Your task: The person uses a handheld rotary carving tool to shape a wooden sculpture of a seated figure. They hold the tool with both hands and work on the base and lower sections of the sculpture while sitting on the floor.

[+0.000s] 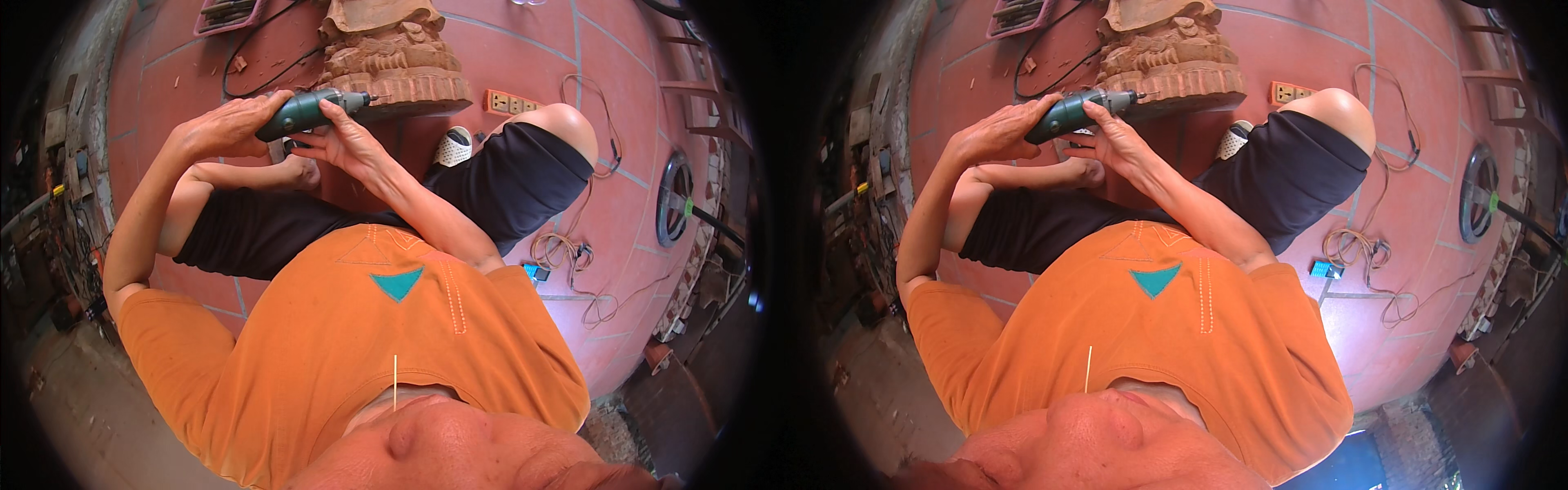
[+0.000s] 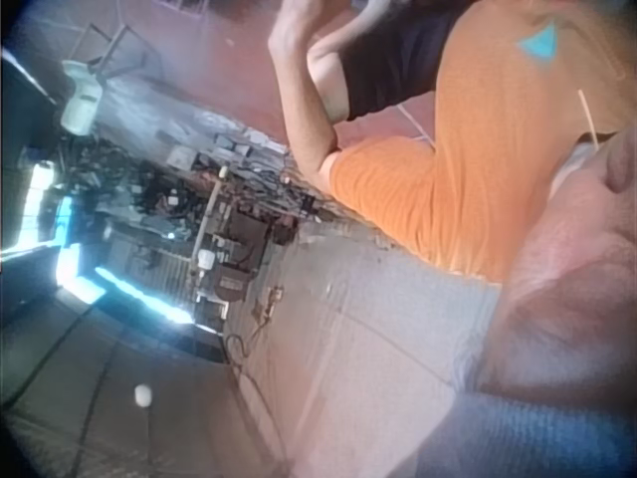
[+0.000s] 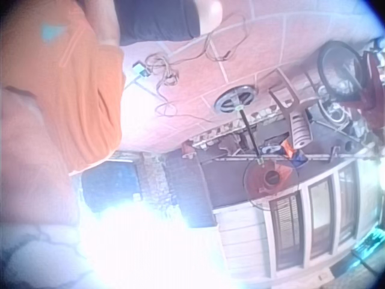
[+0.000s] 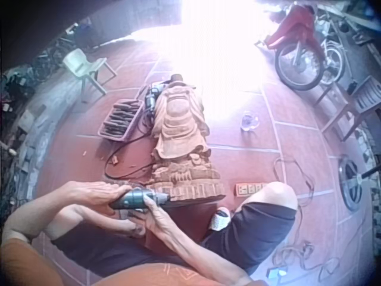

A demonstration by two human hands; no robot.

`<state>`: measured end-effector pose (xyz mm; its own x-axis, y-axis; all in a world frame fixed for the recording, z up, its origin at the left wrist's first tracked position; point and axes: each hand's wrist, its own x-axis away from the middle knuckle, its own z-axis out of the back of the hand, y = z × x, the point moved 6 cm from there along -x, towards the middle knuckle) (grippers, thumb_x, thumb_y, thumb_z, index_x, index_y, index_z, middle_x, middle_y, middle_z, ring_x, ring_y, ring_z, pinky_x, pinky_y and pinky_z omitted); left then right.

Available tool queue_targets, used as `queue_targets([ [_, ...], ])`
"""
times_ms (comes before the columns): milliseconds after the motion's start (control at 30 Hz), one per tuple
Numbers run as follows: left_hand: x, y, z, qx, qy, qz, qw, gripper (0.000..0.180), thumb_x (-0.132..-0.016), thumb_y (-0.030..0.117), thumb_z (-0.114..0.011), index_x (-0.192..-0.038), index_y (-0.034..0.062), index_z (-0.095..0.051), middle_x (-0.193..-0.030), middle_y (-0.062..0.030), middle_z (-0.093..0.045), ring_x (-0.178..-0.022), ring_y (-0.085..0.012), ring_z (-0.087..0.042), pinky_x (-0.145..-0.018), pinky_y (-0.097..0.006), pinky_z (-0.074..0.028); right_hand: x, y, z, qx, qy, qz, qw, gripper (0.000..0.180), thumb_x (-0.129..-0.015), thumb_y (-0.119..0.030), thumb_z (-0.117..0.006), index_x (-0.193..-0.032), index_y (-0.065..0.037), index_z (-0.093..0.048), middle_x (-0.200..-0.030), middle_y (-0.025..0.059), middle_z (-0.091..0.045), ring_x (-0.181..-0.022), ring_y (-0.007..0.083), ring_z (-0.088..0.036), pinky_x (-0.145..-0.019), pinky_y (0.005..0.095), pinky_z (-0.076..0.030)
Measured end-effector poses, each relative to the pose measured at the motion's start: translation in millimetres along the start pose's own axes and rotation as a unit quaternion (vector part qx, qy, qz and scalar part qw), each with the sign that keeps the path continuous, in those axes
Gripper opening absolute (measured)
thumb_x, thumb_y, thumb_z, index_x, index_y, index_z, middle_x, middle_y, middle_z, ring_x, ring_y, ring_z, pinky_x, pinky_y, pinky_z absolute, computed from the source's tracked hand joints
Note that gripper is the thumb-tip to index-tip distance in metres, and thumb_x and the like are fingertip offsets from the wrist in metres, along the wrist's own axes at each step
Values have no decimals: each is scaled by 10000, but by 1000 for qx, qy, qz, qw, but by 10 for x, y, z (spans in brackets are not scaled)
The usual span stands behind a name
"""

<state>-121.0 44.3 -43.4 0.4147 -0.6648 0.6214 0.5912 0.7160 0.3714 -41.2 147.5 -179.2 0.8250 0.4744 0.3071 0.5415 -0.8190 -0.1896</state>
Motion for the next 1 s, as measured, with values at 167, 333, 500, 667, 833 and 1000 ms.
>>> queue_targets([
  [167,-13,-37,-34,-1,-16,-1,1000,873,-686,18,-735,-1461,118,-345,-1174,-221,-620,-1118,-420,-600,-943,-483,-489,88,34,-50,-16,6,-12,1000,606,-940,-439,-716,-1381,-91,-489,-1262,159,-644,-1197,340,-628,-1006,555,-526],
  [333,-6,-35,-19,-9,-4,-11,1000,870,-691,20,-734,-1461,125,-344,-1172,-217,-622,-1126,-417,-597,-943,-478,-488,64,15,-48,-10,4,-4,1000,602,-940,-442,-716,-1376,-92,-495,-1251,153,-646,-1190,339,-632,-1007,556,-526],
  [500,4,-30,7,-13,2,10,1000,886,-694,35,-742,-1471,133,-329,-1180,-219,-622,-1123,-419,-600,-936,-481,-488,13,-11,-44,-1,4,0,1000,599,-934,-442,-723,-1368,-95,-499,-1260,143,-630,-1177,339,-634,-993,555,-532],
  [667,-21,-100,-1,-13,-4,19,1000,884,-693,35,-740,-1470,131,-329,-1156,-220,-625,-1084,-426,-609,-919,-484,-492,-62,-32,-27,0,-2,6,1000,592,-930,-433,-730,-1353,-84,-506,-1290,148,-601,-1143,344,-642,-945,535,-563],
  [833,-27,-114,32,-13,0,26,1000,868,-694,27,-725,-1463,124,-334,-1100,-220,-626,-1037,-429,-614,-884,-488,-493,-122,-75,-35,6,-12,13,1000,586,-934,-429,-726,-1344,-71,-507,-1278,165,-602,-1145,364,-646,-934,530,-569],
  [1000,-27,-91,58,-22,-1,41,999,847,-695,27,-704,-1454,111,-337,-1065,-226,-625,-1020,-430,-615,-873,-487,-489,-175,-109,-15,11,-15,19,1000,553,-952,-424,-704,-1338,-79,-513,-1219,184,-656,-1155,391,-656,-964,554,-552],
])
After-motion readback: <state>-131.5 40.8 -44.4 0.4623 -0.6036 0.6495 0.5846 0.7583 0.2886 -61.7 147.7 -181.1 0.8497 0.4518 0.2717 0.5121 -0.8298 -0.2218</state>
